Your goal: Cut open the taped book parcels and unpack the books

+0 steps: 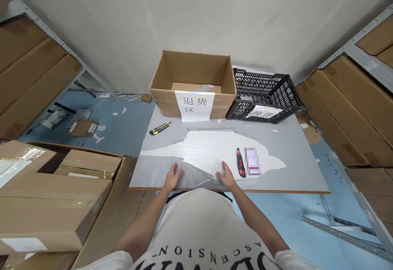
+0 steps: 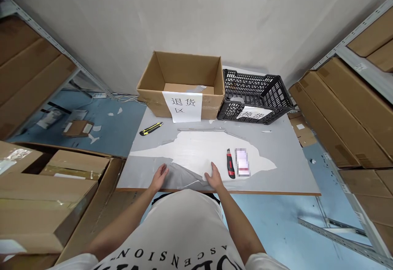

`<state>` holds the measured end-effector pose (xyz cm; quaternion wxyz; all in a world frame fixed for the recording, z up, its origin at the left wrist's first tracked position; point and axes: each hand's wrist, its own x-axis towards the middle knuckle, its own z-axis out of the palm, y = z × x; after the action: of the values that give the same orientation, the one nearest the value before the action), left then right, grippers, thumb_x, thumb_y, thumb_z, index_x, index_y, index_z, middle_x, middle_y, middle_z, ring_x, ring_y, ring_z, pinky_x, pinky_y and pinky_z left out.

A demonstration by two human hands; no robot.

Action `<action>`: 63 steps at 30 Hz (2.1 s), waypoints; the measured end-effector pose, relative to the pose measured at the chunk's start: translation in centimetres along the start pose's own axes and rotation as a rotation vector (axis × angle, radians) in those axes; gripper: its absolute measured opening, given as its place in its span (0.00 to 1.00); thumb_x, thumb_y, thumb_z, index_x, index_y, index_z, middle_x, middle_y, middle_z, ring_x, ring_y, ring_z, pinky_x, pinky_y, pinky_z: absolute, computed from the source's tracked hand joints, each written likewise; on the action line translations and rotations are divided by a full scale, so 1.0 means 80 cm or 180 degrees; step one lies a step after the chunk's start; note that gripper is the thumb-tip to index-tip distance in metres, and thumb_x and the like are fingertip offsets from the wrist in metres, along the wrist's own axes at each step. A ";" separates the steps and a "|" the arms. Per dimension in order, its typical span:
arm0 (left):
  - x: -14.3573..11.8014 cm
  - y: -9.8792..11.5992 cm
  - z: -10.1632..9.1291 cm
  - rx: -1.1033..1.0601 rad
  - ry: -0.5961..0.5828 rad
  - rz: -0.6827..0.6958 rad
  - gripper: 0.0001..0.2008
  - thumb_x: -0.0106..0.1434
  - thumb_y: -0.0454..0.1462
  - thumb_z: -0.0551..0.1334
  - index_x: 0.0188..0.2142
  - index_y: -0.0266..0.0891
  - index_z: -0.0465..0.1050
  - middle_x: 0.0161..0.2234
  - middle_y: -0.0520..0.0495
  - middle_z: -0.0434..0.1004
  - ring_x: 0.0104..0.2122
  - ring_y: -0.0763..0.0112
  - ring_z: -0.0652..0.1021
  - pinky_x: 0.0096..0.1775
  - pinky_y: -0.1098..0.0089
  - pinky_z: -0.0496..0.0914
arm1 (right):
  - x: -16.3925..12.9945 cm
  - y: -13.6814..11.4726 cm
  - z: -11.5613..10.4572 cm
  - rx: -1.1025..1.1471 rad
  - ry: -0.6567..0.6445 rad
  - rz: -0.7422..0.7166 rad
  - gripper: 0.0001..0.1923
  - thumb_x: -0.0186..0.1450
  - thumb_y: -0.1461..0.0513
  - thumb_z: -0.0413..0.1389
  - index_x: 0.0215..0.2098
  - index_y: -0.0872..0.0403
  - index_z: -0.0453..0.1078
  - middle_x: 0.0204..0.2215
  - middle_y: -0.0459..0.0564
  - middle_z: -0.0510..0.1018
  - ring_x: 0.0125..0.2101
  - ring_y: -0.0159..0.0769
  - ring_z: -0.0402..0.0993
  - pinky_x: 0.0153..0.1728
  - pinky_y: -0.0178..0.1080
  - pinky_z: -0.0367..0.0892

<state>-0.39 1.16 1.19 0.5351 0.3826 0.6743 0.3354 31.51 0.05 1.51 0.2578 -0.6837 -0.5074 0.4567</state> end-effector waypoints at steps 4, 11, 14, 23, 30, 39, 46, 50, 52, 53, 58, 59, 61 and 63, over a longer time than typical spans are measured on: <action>0.001 0.043 -0.002 -0.0209 0.0218 0.0509 0.36 0.57 0.57 0.56 0.59 0.40 0.56 0.63 0.39 0.53 0.62 0.56 0.56 0.61 0.59 0.51 | 0.008 -0.040 -0.009 0.0164 0.0297 -0.0461 0.37 0.61 0.51 0.52 0.64 0.51 0.46 0.63 0.55 0.54 0.62 0.43 0.50 0.60 0.51 0.50; -0.003 0.107 0.008 -0.0775 0.0077 0.1339 0.39 0.59 0.58 0.52 0.63 0.43 0.49 0.66 0.41 0.43 0.64 0.55 0.50 0.62 0.55 0.47 | 0.011 -0.096 -0.010 0.0436 0.0515 -0.1204 0.39 0.64 0.48 0.49 0.66 0.51 0.38 0.66 0.53 0.44 0.65 0.41 0.40 0.62 0.51 0.43; -0.007 0.120 0.013 -0.0829 0.0000 0.1439 0.40 0.59 0.59 0.52 0.64 0.42 0.47 0.66 0.41 0.41 0.64 0.55 0.48 0.62 0.55 0.45 | 0.008 -0.105 -0.008 0.0482 0.0484 -0.1327 0.39 0.64 0.48 0.48 0.67 0.51 0.37 0.66 0.53 0.43 0.65 0.41 0.39 0.62 0.51 0.43; -0.012 0.134 0.009 -0.0848 0.0042 0.1551 0.41 0.58 0.59 0.52 0.64 0.42 0.47 0.66 0.41 0.41 0.64 0.54 0.48 0.62 0.54 0.45 | 0.006 -0.114 -0.017 0.0556 0.0500 -0.1368 0.40 0.64 0.46 0.47 0.67 0.51 0.35 0.67 0.53 0.42 0.65 0.42 0.39 0.62 0.52 0.45; -0.018 0.146 0.010 -0.0823 0.0117 0.1566 0.43 0.56 0.61 0.52 0.64 0.43 0.47 0.66 0.40 0.42 0.64 0.53 0.49 0.62 0.54 0.46 | 0.019 -0.125 -0.030 0.0554 0.0615 -0.1487 0.40 0.63 0.46 0.46 0.66 0.52 0.36 0.66 0.54 0.43 0.65 0.43 0.40 0.61 0.53 0.44; -0.031 0.166 0.021 -0.0821 0.0342 0.1609 0.46 0.53 0.64 0.52 0.64 0.43 0.46 0.66 0.39 0.40 0.64 0.51 0.48 0.61 0.53 0.48 | 0.043 -0.134 -0.054 0.0448 0.0556 -0.1779 0.40 0.63 0.45 0.44 0.66 0.53 0.37 0.66 0.53 0.43 0.65 0.44 0.39 0.62 0.53 0.42; -0.061 0.173 0.023 -0.0907 0.0654 0.1676 0.46 0.54 0.63 0.52 0.64 0.41 0.45 0.66 0.38 0.40 0.64 0.52 0.47 0.61 0.53 0.46 | 0.067 -0.150 -0.048 0.0403 0.0430 -0.2063 0.39 0.64 0.46 0.44 0.66 0.55 0.38 0.66 0.56 0.44 0.65 0.46 0.40 0.61 0.55 0.42; -0.089 0.162 -0.002 -0.0929 0.0872 0.1761 0.46 0.54 0.62 0.53 0.65 0.42 0.44 0.66 0.38 0.39 0.64 0.52 0.47 0.61 0.53 0.45 | 0.073 -0.168 -0.022 0.0502 0.0218 -0.2261 0.38 0.64 0.47 0.45 0.66 0.54 0.39 0.66 0.56 0.45 0.64 0.47 0.41 0.61 0.57 0.42; -0.105 0.151 -0.024 -0.0896 0.1022 0.1810 0.46 0.54 0.62 0.53 0.65 0.42 0.44 0.66 0.38 0.39 0.64 0.52 0.46 0.61 0.52 0.45 | 0.070 -0.182 -0.002 0.0568 0.0051 -0.2374 0.38 0.64 0.47 0.46 0.66 0.54 0.40 0.65 0.56 0.46 0.64 0.47 0.42 0.61 0.56 0.43; -0.113 0.146 -0.037 -0.0882 0.1115 0.1835 0.46 0.54 0.62 0.53 0.65 0.41 0.44 0.66 0.38 0.39 0.64 0.52 0.46 0.61 0.51 0.45 | 0.068 -0.190 0.010 0.0588 -0.0034 -0.2436 0.38 0.64 0.47 0.46 0.66 0.54 0.41 0.65 0.57 0.47 0.64 0.46 0.42 0.61 0.56 0.44; -0.155 0.107 -0.121 -0.0866 0.1610 0.2073 0.45 0.55 0.61 0.54 0.65 0.41 0.44 0.66 0.38 0.42 0.64 0.52 0.47 0.62 0.53 0.45 | 0.043 -0.241 0.093 0.0658 -0.0377 -0.2833 0.37 0.64 0.48 0.47 0.65 0.55 0.42 0.65 0.57 0.48 0.64 0.46 0.44 0.61 0.56 0.44; -0.163 0.098 -0.140 -0.0843 0.1705 0.2139 0.45 0.55 0.61 0.54 0.65 0.41 0.45 0.66 0.39 0.43 0.64 0.53 0.48 0.62 0.54 0.45 | 0.036 -0.253 0.115 0.0660 -0.0453 -0.2901 0.37 0.64 0.48 0.47 0.65 0.55 0.43 0.65 0.57 0.48 0.64 0.46 0.44 0.61 0.56 0.44; -0.183 0.077 -0.182 -0.0800 0.1900 0.2211 0.44 0.56 0.60 0.54 0.65 0.41 0.45 0.66 0.39 0.43 0.64 0.54 0.47 0.62 0.54 0.44 | 0.020 -0.276 0.162 0.0647 -0.0611 -0.3012 0.37 0.64 0.48 0.46 0.65 0.56 0.43 0.65 0.58 0.48 0.64 0.47 0.44 0.61 0.56 0.45; -0.205 0.055 -0.225 -0.0782 0.2079 0.2197 0.44 0.55 0.60 0.54 0.65 0.41 0.45 0.66 0.39 0.43 0.64 0.53 0.47 0.62 0.54 0.44 | 0.003 -0.298 0.212 0.0626 -0.0758 -0.3119 0.38 0.64 0.47 0.45 0.65 0.57 0.42 0.65 0.59 0.48 0.64 0.47 0.45 0.60 0.56 0.46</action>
<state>-15.08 -11.79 16.25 0.1945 0.3927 0.5962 0.6727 5.53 6.83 13.24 0.4450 -0.2814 -0.7488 0.4026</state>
